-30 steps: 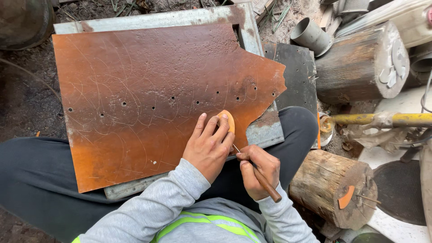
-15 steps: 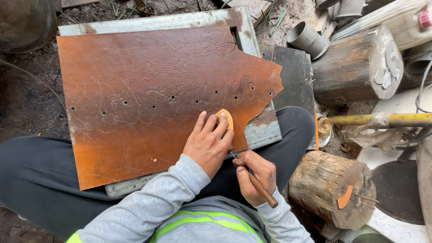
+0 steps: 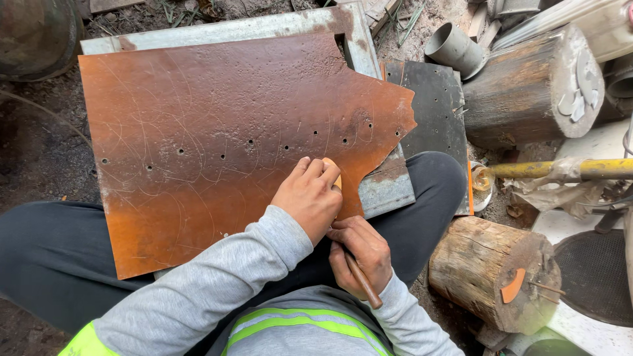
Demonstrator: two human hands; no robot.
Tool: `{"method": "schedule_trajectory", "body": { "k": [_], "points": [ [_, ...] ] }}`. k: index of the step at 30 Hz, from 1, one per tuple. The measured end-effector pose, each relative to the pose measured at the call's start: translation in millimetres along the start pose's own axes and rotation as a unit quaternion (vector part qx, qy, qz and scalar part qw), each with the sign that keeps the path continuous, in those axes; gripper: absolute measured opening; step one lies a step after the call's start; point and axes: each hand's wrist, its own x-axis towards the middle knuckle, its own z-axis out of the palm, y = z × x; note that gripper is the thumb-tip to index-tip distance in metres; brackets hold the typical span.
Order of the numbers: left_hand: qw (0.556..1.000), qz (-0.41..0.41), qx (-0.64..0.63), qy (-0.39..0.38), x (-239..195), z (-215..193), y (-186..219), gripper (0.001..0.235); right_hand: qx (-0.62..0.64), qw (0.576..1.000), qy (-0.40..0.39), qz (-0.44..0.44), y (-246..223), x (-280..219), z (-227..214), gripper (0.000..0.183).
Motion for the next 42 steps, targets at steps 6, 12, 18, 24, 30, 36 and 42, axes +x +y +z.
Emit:
{"method": "schedule_trajectory", "body": {
  "k": [6, 12, 18, 24, 30, 36, 42],
  "points": [
    [1.000, 0.004, 0.003, 0.013, 0, 3, 5, 0.034, -0.011, 1.000, -0.007, -0.002, -3, 0, -3, 0.015],
    [0.999, 0.002, 0.020, 0.037, -1, 7, 8, 0.030, -0.008, 0.999, -0.031, 0.029, 12, -8, -18, 0.014],
    [0.999, -0.015, 0.032, 0.012, -2, 5, 24, 0.032, 0.196, 0.970, 0.000, 0.143, 33, -2, -54, 0.014],
    [0.981, -0.085, 0.159, -0.064, 8, 16, 66, 0.046, 0.235, 0.950, 0.040, 0.200, 52, 44, -61, 0.015],
    [0.984, -0.127, 0.066, -0.101, 15, 18, 71, 0.041, 0.210, 0.957, -0.115, 0.165, 75, 104, -34, 0.014],
    [0.981, -0.153, 0.030, -0.116, 19, 21, 71, 0.038, 0.231, 0.932, -0.207, 0.190, 83, 126, -10, 0.015],
    [0.985, -0.145, 0.031, -0.089, 15, 24, 70, 0.038, 0.218, 0.931, -0.232, 0.179, 87, 127, -13, 0.014]
  ]
}}
